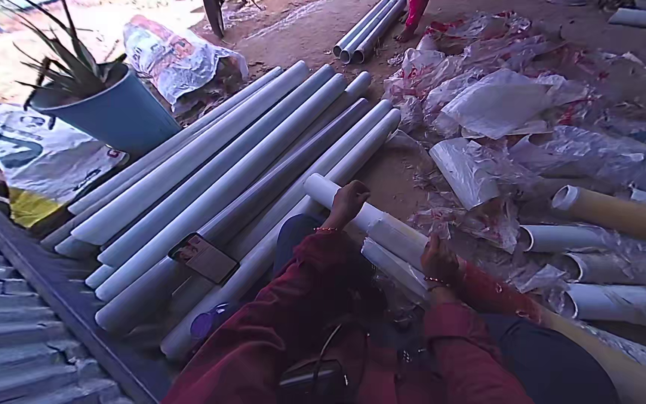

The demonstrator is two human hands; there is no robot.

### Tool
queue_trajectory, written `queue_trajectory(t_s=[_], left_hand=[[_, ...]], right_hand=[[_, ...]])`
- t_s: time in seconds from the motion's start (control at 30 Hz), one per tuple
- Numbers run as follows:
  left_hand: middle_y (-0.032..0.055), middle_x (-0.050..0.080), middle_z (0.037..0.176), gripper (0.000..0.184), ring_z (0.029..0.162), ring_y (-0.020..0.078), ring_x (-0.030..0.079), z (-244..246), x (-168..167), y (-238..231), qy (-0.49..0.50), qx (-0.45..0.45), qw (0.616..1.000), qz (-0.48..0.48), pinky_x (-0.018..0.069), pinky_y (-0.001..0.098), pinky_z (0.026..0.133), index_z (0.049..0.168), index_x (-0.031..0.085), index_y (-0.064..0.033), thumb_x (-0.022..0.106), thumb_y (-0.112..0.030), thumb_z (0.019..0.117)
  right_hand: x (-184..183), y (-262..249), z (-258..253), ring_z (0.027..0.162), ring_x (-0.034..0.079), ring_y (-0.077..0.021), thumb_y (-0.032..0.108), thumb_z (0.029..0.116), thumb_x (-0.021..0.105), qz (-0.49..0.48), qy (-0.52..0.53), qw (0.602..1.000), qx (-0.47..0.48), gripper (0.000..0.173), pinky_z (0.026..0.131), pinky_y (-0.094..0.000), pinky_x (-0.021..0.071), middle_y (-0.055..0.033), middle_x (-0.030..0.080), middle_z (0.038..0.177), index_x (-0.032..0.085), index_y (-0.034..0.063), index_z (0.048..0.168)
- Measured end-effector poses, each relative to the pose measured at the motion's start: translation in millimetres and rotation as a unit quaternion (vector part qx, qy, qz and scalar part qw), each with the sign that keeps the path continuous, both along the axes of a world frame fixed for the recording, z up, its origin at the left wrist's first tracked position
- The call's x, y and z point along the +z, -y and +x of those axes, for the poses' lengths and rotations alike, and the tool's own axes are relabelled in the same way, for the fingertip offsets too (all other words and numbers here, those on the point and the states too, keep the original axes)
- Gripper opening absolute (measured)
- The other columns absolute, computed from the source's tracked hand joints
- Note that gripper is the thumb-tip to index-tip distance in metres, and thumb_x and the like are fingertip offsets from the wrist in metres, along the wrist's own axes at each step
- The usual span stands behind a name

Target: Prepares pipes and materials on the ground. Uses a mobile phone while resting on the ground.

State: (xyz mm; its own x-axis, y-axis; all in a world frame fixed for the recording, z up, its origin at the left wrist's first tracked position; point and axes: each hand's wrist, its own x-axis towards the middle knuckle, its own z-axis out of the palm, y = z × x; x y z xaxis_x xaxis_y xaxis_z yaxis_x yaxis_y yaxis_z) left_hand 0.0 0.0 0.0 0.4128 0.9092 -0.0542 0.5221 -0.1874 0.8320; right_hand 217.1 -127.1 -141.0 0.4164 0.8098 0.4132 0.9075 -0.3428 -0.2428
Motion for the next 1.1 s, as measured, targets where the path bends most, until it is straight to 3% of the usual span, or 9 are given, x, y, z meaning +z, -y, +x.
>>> queue_trajectory(t_s=[0.03,0.07,0.13,0.27,0.4,0.67,0.87,0.97,1.1], left_hand=[[0.0237,0.071,0.115,0.025,0.109,0.0360,0.068,-1,-24,-11,-0.062,0.068,0.995,-0.040,0.0502,0.0536,0.099,0.121,0.066,0.0047,0.062,-0.012,0.1027],[0.0245,0.070,0.118,0.027,0.114,0.0373,0.066,-2,-46,-16,-0.086,0.090,0.990,-0.065,0.0473,0.0542,0.104,0.122,0.066,0.0046,0.061,-0.013,0.1030],[0.0232,0.070,0.120,0.027,0.116,0.0333,0.066,2,-78,-8,-0.089,0.068,0.990,-0.081,0.0466,0.0476,0.107,0.122,0.067,0.0051,0.060,-0.012,0.1025],[0.0239,0.072,0.113,0.023,0.111,0.0340,0.069,25,-105,14,-0.055,0.018,0.998,0.003,0.0505,0.0445,0.104,0.115,0.071,0.0071,0.060,-0.008,0.1010],[0.0260,0.069,0.115,0.026,0.111,0.0359,0.067,42,-119,24,-0.055,0.056,0.997,-0.016,0.0501,0.0436,0.103,0.118,0.068,0.0084,0.061,-0.010,0.1007],[0.0270,0.069,0.114,0.025,0.113,0.0381,0.067,41,-117,19,-0.047,0.033,0.998,0.011,0.0503,0.0448,0.102,0.113,0.070,0.0091,0.054,-0.008,0.1024],[0.0261,0.060,0.135,0.033,0.129,0.0411,0.058,49,-96,8,-0.179,-0.085,0.979,-0.042,0.0476,0.0511,0.105,0.133,0.059,0.0077,0.041,0.000,0.1062],[0.0253,0.057,0.140,0.041,0.131,0.0427,0.055,50,-91,1,-0.220,-0.142,0.964,-0.037,0.0474,0.0539,0.104,0.136,0.056,0.0078,0.045,0.014,0.0976],[0.0238,0.056,0.143,0.040,0.130,0.0429,0.055,50,-98,0,-0.248,-0.187,0.950,0.020,0.0495,0.0540,0.099,0.138,0.054,0.0076,0.043,0.013,0.0998]], right_hand=[[1,-1,0,0.087,0.074,-0.0472,0.001,0.0979,0.054,0.000,0.007,1.000,-0.003,0.029,0.075,-0.0577,0.0566,-0.0290,0.075,0.098,0.071,-0.0087,0.119],[2,-2,0,0.088,0.074,-0.0468,0.001,0.0987,0.053,-0.003,0.007,1.000,-0.005,0.030,0.075,-0.0575,0.0566,-0.0287,0.075,0.099,0.071,-0.0085,0.120],[1,-4,2,0.090,0.074,-0.0480,0.002,0.0996,0.052,-0.004,-0.006,1.000,-0.003,0.030,0.076,-0.0592,0.0558,-0.0299,0.074,0.103,0.070,-0.0096,0.121],[-6,-8,2,0.089,0.074,-0.0480,0.003,0.1007,0.051,0.010,-0.004,1.000,-0.020,0.030,0.075,-0.0597,0.0554,-0.0291,0.075,0.102,0.071,-0.0088,0.120],[-5,-10,3,0.085,0.075,-0.0455,0.004,0.0998,0.051,0.007,0.015,1.000,-0.024,0.030,0.072,-0.0573,0.0564,-0.0277,0.075,0.098,0.072,-0.0079,0.117],[-11,-11,2,0.086,0.074,-0.0473,0.007,0.1018,0.050,0.021,0.032,0.999,-0.028,0.031,0.072,-0.0587,0.0555,-0.0286,0.075,0.097,0.072,-0.0077,0.117],[-10,-10,2,0.085,0.074,-0.0474,0.007,0.1024,0.048,0.020,0.041,0.998,-0.031,0.031,0.072,-0.0585,0.0550,-0.0290,0.074,0.096,0.072,-0.0065,0.117],[-10,-7,0,0.089,0.074,-0.0483,0.008,0.1035,0.047,0.006,0.034,0.999,-0.031,0.032,0.074,-0.0588,0.0548,-0.0295,0.074,0.098,0.072,-0.0067,0.118],[-14,-8,0,0.092,0.074,-0.0478,0.009,0.1039,0.046,0.007,0.036,0.999,-0.036,0.033,0.076,-0.0590,0.0551,-0.0290,0.074,0.100,0.071,-0.0062,0.120]])
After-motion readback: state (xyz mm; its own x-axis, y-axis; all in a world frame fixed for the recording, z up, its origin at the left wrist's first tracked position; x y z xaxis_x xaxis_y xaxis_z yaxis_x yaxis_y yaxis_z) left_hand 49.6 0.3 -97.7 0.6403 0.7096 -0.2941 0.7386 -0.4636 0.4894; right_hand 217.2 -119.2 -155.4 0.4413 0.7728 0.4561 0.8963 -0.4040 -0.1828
